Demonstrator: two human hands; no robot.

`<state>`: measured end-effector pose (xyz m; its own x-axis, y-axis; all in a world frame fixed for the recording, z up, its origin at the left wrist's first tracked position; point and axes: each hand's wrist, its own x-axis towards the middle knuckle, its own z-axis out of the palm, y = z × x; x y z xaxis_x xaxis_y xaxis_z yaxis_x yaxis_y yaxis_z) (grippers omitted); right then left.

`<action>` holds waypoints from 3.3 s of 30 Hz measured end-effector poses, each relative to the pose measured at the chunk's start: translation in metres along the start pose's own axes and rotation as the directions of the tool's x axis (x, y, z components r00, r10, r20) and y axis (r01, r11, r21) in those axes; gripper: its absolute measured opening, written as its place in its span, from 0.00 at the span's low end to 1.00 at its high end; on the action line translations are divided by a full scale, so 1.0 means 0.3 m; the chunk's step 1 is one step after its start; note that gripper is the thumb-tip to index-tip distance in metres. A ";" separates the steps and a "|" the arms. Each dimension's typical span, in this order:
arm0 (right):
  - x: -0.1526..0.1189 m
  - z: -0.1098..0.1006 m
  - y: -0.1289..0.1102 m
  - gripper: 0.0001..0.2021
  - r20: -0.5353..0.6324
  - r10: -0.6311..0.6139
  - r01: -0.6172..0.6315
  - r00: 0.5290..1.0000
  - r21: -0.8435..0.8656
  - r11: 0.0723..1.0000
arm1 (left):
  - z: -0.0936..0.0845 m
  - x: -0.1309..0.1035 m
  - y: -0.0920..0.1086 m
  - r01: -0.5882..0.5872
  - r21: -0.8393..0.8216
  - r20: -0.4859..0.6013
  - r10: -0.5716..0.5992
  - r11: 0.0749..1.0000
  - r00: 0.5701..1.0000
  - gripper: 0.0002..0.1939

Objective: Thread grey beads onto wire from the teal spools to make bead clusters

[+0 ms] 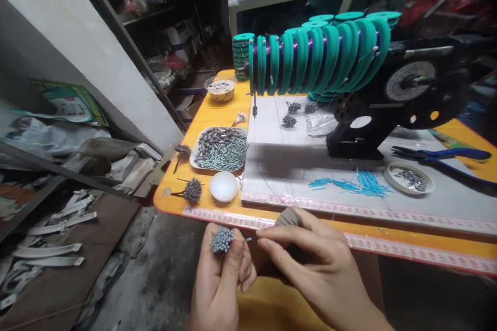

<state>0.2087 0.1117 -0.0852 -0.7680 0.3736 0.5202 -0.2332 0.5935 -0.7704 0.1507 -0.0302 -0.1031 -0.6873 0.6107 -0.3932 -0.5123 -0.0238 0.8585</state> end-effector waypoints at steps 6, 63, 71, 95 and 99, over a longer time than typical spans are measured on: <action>-0.001 -0.007 -0.002 0.09 0.018 -0.057 0.058 0.998 -0.057 0.997 | -0.015 -0.003 -0.015 -0.028 0.011 -0.031 0.028 1.000 0.999 0.28; 0.038 0.006 -0.038 0.12 0.261 0.245 -0.315 0.934 0.273 0.909 | 0.071 -0.060 0.018 0.115 0.265 -0.419 0.007 0.957 0.908 0.37; 0.042 0.003 -0.039 0.12 0.285 0.259 -0.331 0.923 0.246 0.911 | 0.085 -0.074 0.031 0.064 0.440 -0.432 0.148 0.896 0.890 0.32; 0.018 -0.016 -0.047 0.11 0.156 0.083 -0.099 0.984 0.097 0.990 | -0.058 -0.007 -0.040 -0.569 0.395 -0.043 0.633 0.721 0.773 0.04; 0.017 -0.017 -0.047 0.11 0.155 0.084 -0.100 0.984 0.096 0.990 | -0.081 0.003 -0.043 -0.573 0.384 0.004 0.619 0.724 0.785 0.07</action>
<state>0.2111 0.1091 -0.0698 -0.8678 0.3076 0.3902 -0.2113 0.4823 -0.8501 0.1441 -0.0486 -0.1224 -0.8550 0.4676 0.2242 0.2205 -0.0636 0.9733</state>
